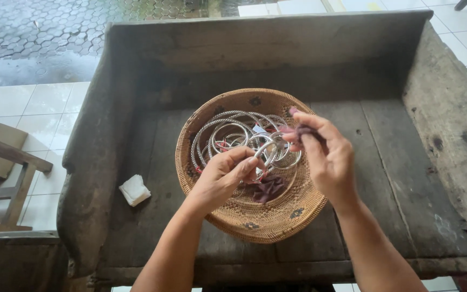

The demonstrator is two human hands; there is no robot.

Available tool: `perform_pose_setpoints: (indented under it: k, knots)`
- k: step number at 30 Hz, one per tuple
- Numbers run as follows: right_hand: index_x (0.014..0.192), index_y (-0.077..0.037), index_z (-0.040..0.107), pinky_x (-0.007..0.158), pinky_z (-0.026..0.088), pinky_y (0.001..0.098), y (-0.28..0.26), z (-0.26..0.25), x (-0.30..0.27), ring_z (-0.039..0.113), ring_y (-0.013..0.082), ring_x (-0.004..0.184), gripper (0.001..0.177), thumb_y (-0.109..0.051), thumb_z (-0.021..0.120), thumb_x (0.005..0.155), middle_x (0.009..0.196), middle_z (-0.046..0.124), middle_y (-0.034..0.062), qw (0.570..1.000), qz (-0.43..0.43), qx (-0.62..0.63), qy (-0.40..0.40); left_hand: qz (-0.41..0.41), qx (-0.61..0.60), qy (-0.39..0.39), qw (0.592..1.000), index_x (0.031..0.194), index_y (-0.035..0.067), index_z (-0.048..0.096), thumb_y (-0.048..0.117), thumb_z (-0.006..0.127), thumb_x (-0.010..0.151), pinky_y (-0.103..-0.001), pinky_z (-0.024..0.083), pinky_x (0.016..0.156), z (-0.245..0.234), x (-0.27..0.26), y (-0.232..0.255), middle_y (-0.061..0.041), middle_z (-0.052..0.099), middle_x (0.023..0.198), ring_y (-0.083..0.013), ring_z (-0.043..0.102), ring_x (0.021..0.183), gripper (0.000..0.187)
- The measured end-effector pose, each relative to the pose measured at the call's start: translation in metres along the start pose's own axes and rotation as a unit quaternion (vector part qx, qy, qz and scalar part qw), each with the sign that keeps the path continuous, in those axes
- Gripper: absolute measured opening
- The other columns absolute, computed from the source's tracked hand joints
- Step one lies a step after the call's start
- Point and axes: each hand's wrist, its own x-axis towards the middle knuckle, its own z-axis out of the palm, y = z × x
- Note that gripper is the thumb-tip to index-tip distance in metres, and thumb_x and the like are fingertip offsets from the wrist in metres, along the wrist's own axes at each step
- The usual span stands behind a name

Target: Inspecting and manipulating silver bracelets within a woven basket on a wooden workbench.

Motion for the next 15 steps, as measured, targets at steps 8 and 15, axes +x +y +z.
perform_pose_setpoints:
  k: [8,15]
  knots:
    - [0.124,-0.010,0.075,0.097,0.059,0.0421,-0.003,0.027,-0.008,0.071,0.0303,0.111,0.033,0.001,0.058,0.098,0.124,0.074,0.0126,0.916,-0.279,-0.280,-0.067,0.001,0.002,-0.002,1.000,0.108,0.003,0.072,0.018,0.056,0.105,-0.028,0.060,0.072,0.001,0.002,-0.020,-0.004,0.066,0.076,-0.0115,0.061,0.077,0.022]
    - [0.115,-0.005,0.076,0.087,0.060,0.0458,0.015,0.016,0.000,0.073,0.0374,0.101,0.023,-0.006,0.058,0.099,0.105,0.076,0.0171,0.942,-0.203,-0.260,-0.060,0.069,0.138,-0.017,0.988,0.096,0.003,0.071,0.017,0.060,0.103,-0.034,0.057,0.065,0.002,0.000,0.010,-0.009,0.062,0.067,-0.0150,0.058,0.070,0.019]
